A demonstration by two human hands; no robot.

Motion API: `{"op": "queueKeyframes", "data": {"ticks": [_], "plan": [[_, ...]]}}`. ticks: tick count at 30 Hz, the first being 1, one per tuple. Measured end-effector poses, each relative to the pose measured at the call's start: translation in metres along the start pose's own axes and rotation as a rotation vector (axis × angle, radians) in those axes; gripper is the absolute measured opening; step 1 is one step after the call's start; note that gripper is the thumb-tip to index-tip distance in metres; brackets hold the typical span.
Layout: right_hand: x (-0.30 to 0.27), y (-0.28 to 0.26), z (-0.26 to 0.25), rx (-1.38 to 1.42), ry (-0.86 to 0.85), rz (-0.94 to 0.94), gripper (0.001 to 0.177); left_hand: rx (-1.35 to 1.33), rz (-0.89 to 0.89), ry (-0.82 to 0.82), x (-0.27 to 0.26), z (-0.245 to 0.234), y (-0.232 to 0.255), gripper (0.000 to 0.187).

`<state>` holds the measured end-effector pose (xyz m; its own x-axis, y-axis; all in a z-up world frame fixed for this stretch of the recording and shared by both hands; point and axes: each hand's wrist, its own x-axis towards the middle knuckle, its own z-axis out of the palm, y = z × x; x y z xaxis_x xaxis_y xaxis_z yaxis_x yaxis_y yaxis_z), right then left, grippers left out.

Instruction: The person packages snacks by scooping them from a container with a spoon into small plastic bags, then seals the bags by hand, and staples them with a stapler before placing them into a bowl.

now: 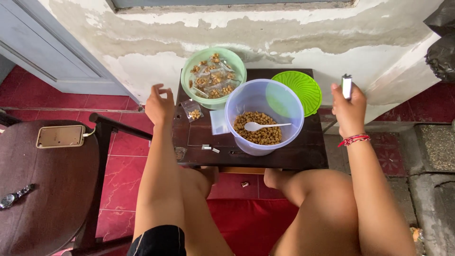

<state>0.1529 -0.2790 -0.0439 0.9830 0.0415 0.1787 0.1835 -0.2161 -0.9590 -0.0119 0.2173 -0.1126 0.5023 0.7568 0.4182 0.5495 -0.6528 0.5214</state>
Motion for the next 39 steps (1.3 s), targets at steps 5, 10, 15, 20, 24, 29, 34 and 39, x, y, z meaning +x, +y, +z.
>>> {"op": "queueKeyframes", "data": {"ticks": [5,10,15,20,24,29,34,39], "plan": [[0.008,0.043,0.0,-0.278,-0.159,0.12,0.034,0.295,-0.046,-0.348,-0.017,0.07,-0.081,0.027],[0.019,0.086,0.01,-0.636,-0.431,0.215,0.039,0.265,-0.112,-0.31,-0.022,0.079,-0.08,0.028],[0.006,0.086,0.03,-0.846,-0.724,-0.015,0.048,0.074,-0.243,-0.42,-0.015,0.104,-0.08,0.046],[-0.046,-0.025,0.064,-1.06,-0.688,0.393,0.052,0.097,-0.273,-0.441,-0.021,0.084,-0.056,0.052],[-0.051,-0.018,0.067,-1.041,-0.747,0.287,0.05,0.083,-0.266,-0.442,-0.025,0.078,-0.043,0.054],[-0.053,-0.002,0.07,-1.068,-0.817,0.227,0.054,0.038,-0.255,-0.421,-0.027,0.082,-0.039,0.048],[-0.061,-0.003,0.075,-1.085,-0.896,0.164,0.06,0.012,-0.199,-0.356,-0.031,0.089,-0.047,0.037],[-0.067,-0.03,0.073,-1.195,-0.996,0.113,0.063,-0.029,-0.039,-0.363,-0.036,0.09,-0.047,0.033]]}}
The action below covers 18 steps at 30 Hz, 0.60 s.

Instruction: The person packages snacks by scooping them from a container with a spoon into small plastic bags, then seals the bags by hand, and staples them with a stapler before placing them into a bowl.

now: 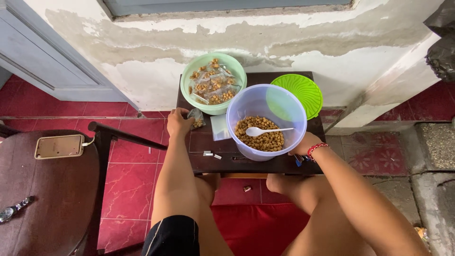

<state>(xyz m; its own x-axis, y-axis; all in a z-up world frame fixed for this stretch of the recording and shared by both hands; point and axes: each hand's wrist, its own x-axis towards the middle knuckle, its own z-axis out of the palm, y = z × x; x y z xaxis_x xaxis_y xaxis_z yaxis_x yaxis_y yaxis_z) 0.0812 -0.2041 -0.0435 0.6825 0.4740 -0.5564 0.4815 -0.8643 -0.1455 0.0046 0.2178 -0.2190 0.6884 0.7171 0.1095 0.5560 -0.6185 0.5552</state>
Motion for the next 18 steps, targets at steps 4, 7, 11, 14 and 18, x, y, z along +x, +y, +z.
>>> {"op": "queueKeyframes", "data": {"ticks": [4,7,11,14,18], "plan": [[-0.001,-0.007,-0.006,0.049,-0.002,-0.057,0.065,-0.053,-0.046,-0.122,-0.007,-0.017,0.016,0.047],[-0.013,-0.015,-0.025,0.146,0.015,0.058,0.064,-0.06,-0.082,-0.158,0.0,-0.009,0.009,0.049],[-0.033,-0.022,-0.058,0.353,0.05,0.311,0.065,0.042,-0.095,-0.122,0.021,0.003,-0.008,0.012],[0.008,0.023,-0.042,0.248,0.121,0.254,0.061,0.146,-0.074,-0.116,0.037,-0.01,-0.007,0.011],[0.066,0.095,-0.018,0.074,0.345,0.149,0.052,0.305,0.038,-0.056,0.025,-0.07,0.027,0.014]]}}
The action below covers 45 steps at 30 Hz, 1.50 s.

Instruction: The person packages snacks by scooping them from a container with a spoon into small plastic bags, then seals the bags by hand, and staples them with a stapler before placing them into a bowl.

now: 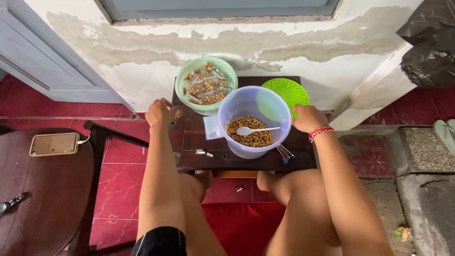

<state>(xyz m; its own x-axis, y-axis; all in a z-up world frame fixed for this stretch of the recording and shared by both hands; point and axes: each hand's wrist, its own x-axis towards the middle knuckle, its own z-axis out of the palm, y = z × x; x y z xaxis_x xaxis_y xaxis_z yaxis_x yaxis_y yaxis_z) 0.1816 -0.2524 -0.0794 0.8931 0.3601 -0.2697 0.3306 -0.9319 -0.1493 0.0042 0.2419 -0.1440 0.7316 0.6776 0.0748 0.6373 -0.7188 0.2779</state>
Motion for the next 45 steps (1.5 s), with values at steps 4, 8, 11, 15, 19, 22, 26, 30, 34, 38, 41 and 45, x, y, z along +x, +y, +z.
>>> {"op": "queueKeyframes", "data": {"ticks": [4,8,11,15,19,22,26,30,34,38,41,45], "plan": [[-0.036,-0.012,-0.029,0.012,0.08,0.053,0.059,0.025,0.023,0.09,-0.033,-0.07,0.021,0.009],[-0.067,-0.041,-0.046,0.011,0.588,-0.098,0.036,-0.074,0.226,0.33,-0.063,-0.107,0.048,0.008],[-0.094,-0.073,-0.074,0.147,1.094,-0.365,0.011,-0.243,0.387,0.518,-0.096,-0.146,0.1,0.016],[-0.125,-0.118,-0.095,0.752,1.013,-0.74,0.008,-0.903,0.604,0.367,-0.146,-0.185,0.16,0.017],[-0.123,-0.144,-0.084,1.057,0.718,-0.863,0.025,-1.028,0.669,0.307,-0.166,-0.17,0.195,0.016],[-0.117,-0.149,-0.078,1.225,0.44,-0.942,0.034,-1.082,0.695,0.218,-0.18,-0.173,0.213,0.013],[-0.117,-0.148,-0.077,1.27,0.378,-0.825,0.024,-1.152,0.642,0.219,-0.181,-0.172,0.215,0.013],[-0.122,-0.143,-0.08,1.301,0.408,-0.74,0.018,-1.247,0.641,0.173,-0.182,-0.166,0.214,0.012],[-0.113,-0.136,-0.08,1.345,0.399,-0.765,0.019,-1.273,0.67,0.137,-0.184,-0.172,0.215,0.014],[-0.115,-0.137,-0.082,1.461,0.292,-0.764,0.024,-1.285,0.693,0.059,-0.182,-0.169,0.215,0.016],[-0.114,-0.135,-0.082,1.54,0.241,-0.749,0.023,-1.295,0.709,0.035,-0.183,-0.174,0.216,0.018],[-0.117,-0.136,-0.085,1.418,0.275,-0.787,0.022,-1.416,0.639,-0.007,-0.195,-0.157,0.208,0.023]]}}
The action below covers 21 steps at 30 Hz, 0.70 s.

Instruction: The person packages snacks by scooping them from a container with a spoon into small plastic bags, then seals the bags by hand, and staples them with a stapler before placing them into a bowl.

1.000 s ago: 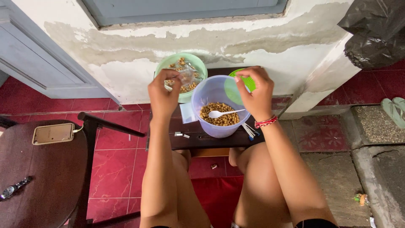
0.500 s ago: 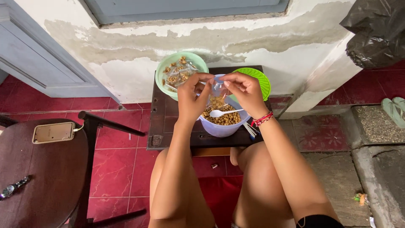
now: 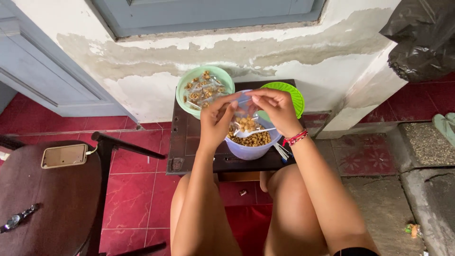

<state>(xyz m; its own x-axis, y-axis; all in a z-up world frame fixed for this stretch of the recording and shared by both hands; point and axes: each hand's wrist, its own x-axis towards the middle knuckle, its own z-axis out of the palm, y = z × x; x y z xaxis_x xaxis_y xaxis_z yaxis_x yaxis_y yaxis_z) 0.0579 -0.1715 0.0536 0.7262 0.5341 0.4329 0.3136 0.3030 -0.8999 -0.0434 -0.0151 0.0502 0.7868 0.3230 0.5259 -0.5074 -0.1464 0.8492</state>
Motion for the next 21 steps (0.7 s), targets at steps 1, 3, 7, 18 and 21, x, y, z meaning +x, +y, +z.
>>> {"op": "queueKeyframes", "data": {"ticks": [1,3,7,18,21], "plan": [[0.003,-0.001,-0.001,-0.004,0.003,-0.007,0.022,-0.003,0.007,-0.004,0.0,0.001,-0.01,0.023],[-0.002,0.002,0.003,-0.028,-0.025,-0.058,0.02,-0.091,-0.025,0.045,-0.015,0.0,-0.03,0.025],[-0.007,0.009,-0.009,0.042,-0.011,-0.018,0.02,-0.132,-0.031,0.038,-0.005,0.011,-0.034,0.028],[-0.014,-0.001,-0.031,-0.015,0.063,0.049,0.016,-0.198,-0.065,0.079,0.005,0.041,-0.052,0.012],[-0.012,0.001,-0.028,-0.008,0.029,0.02,0.016,-0.113,-0.062,0.131,0.006,0.042,-0.057,0.008]]}}
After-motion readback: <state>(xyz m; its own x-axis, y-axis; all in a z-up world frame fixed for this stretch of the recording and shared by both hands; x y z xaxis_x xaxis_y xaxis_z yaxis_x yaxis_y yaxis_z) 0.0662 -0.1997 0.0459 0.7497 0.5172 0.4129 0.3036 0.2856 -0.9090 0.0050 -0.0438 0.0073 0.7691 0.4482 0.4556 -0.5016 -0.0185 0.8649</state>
